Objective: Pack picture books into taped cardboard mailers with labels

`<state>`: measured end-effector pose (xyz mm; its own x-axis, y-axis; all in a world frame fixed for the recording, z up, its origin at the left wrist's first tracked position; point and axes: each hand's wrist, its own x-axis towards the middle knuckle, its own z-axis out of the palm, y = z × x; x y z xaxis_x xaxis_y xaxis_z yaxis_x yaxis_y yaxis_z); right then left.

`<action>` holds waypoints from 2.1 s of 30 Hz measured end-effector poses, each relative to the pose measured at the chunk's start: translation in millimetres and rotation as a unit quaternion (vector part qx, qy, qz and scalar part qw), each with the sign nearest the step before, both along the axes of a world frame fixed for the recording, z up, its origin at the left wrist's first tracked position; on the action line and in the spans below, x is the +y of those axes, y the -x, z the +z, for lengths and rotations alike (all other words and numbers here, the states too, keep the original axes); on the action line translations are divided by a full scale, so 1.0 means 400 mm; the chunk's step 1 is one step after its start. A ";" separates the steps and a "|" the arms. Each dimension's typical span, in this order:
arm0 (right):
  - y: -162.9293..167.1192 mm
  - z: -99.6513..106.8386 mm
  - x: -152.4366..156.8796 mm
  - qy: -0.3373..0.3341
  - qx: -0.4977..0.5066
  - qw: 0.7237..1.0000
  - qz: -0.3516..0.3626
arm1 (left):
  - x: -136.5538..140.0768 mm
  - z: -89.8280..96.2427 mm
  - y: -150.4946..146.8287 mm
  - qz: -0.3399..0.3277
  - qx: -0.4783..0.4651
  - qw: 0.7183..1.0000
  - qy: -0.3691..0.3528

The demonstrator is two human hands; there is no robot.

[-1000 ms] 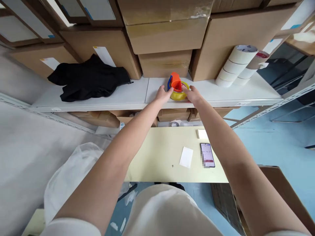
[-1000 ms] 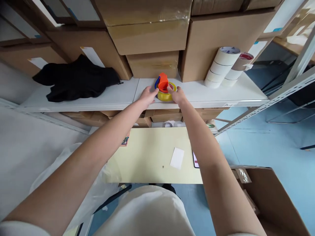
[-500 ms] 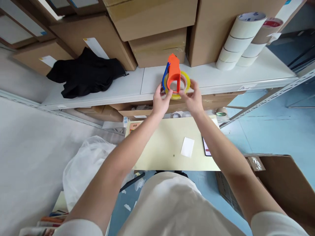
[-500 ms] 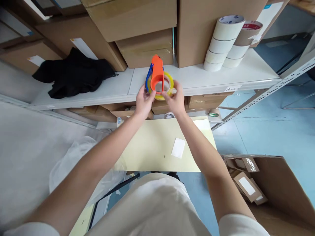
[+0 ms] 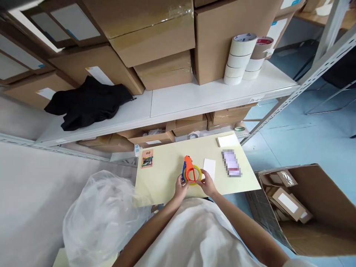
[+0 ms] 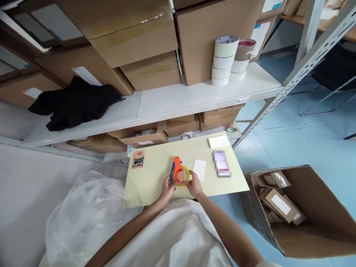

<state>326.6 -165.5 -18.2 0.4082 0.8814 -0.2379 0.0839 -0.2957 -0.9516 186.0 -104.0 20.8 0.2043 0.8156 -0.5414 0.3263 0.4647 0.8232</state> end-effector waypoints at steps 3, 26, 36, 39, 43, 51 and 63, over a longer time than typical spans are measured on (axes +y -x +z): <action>-0.011 -0.027 0.008 0.025 0.013 1.000 -0.003 | 0.013 0.004 -0.009 0.019 -0.014 0.999 0.043; -0.032 -0.048 -0.093 0.045 -0.006 0.999 0.005 | 0.023 -0.023 0.061 -0.060 0.074 0.991 0.092; -0.014 -0.001 -0.153 0.104 0.002 0.985 0.140 | -0.186 0.042 0.374 0.072 0.187 0.979 0.037; 0.024 0.012 -0.083 0.089 0.007 0.979 0.182 | -0.206 0.075 0.420 0.050 0.209 0.977 0.007; 0.097 0.041 0.014 0.069 -0.009 0.965 0.255 | -0.203 0.122 0.490 0.024 0.242 0.968 -0.065; 0.335 0.095 0.162 0.036 -0.136 0.893 0.428 | -0.187 0.187 0.692 0.041 0.318 0.935 -0.150; 0.936 0.100 0.246 0.036 -0.138 0.814 0.563 | -0.109 0.115 0.930 -0.158 0.410 0.881 -0.178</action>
